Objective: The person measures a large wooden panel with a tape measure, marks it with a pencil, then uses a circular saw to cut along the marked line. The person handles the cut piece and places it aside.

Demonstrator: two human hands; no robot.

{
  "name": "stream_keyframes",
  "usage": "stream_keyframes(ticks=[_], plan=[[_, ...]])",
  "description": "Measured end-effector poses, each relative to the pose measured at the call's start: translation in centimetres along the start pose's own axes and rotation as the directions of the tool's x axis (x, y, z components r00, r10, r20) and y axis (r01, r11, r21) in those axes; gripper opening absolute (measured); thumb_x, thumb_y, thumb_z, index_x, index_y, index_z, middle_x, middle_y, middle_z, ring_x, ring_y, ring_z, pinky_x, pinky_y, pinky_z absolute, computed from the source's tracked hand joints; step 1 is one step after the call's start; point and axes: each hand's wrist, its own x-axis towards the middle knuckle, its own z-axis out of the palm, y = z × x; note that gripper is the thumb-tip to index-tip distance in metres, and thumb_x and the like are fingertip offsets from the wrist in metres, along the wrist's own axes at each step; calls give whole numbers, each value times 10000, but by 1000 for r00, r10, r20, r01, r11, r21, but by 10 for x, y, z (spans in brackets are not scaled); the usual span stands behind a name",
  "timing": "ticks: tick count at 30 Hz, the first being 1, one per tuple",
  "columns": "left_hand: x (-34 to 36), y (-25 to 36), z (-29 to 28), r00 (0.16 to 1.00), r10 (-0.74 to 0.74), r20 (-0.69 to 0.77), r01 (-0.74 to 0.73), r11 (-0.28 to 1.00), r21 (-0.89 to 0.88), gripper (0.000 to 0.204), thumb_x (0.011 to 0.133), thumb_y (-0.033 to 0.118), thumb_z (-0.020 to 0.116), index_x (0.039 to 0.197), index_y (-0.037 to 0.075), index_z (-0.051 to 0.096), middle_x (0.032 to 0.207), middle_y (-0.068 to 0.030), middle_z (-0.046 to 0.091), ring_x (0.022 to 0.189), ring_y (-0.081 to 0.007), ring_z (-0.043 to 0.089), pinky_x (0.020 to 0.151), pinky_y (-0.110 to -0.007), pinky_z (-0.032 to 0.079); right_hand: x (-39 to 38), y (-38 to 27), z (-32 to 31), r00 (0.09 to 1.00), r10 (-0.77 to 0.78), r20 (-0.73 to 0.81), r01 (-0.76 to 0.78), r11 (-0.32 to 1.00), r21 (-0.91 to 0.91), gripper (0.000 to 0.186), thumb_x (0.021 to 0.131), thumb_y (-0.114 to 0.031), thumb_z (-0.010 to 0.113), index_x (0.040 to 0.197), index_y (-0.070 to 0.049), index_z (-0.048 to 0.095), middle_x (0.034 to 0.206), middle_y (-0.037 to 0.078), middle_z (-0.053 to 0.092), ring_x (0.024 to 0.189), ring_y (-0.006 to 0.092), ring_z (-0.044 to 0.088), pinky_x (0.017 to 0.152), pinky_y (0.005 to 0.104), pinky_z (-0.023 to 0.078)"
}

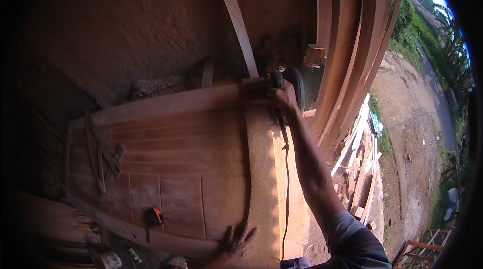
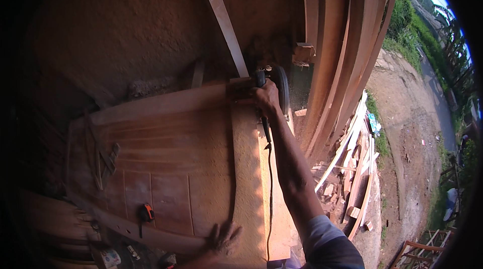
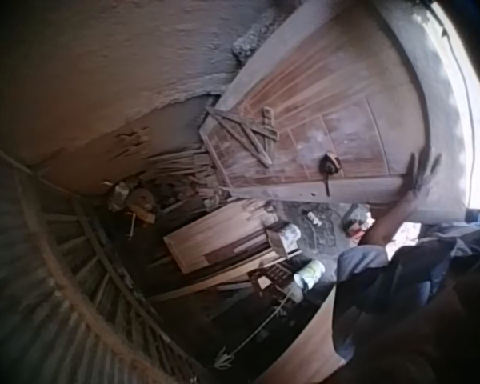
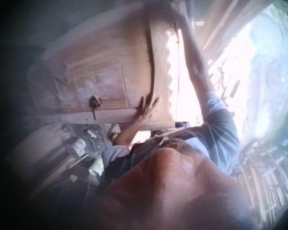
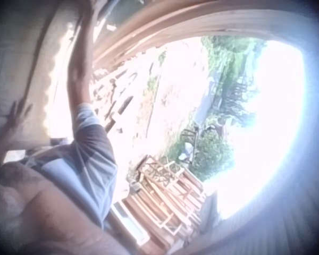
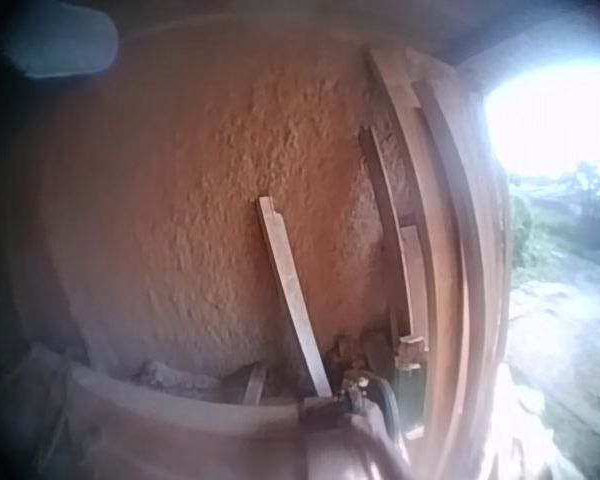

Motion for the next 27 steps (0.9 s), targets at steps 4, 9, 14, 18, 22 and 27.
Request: stream_keyframes(ticks=[4,9,14,18,22,27], plan=[[0,0,2,998,5,65,-5,1000,-2,617,924,465,625,1444,137,576,1547,-239,386,1443,-361,357,1053,-743,349,7,-5,0,999,17,36,-21,994,111,346,782,-72,727,1110,10,659,917,106,701,805,200,684,694,338,567],[1,-1,5,997,-11,70,14,999,-41,639,926,469,622,1465,133,552,1559,-243,363,1461,-368,321,1049,-758,337,35,6,8,999,45,-9,-45,999,-13,314,796,-47,710,1103,-5,657,841,94,665,691,195,651,567,359,541],[-1,0,8,986,-33,165,41,998,-45,645,928,470,610,1473,132,544,1562,-246,356,1468,-364,313,1050,-753,340,49,12,10,999,49,7,-49,998,28,283,814,-49,704,1090,-17,652,794,87,632,612,197,622,498,367,512],[-3,-1,18,985,-37,170,36,999,7,714,914,455,627,1528,133,456,1609,-204,320,1498,-387,272,1104,-732,265,58,2,12,999,36,-8,-36,999,-5,263,829,-71,703,1082,-25,650,779,86,624,582,203,611,483,372,506],[-5,-3,23,926,-66,372,54,998,45,964,875,435,679,1656,150,190,1712,-185,114,1555,-416,184,1214,-692,93,73,-10,14,996,88,-2,-88,996,19,281,816,-118,721,1068,-14,655,818,116,660,657,237,657,542,396,535],[-6,0,16,923,-22,383,-40,987,154,960,905,475,668,1642,71,205,1696,-267,81,1546,-464,174,1221,-676,134,64,-4,15,994,-59,-94,50,994,-96,334,786,-132,730,1074,16,647,904,188,716,831,306,723,760,421,573]])
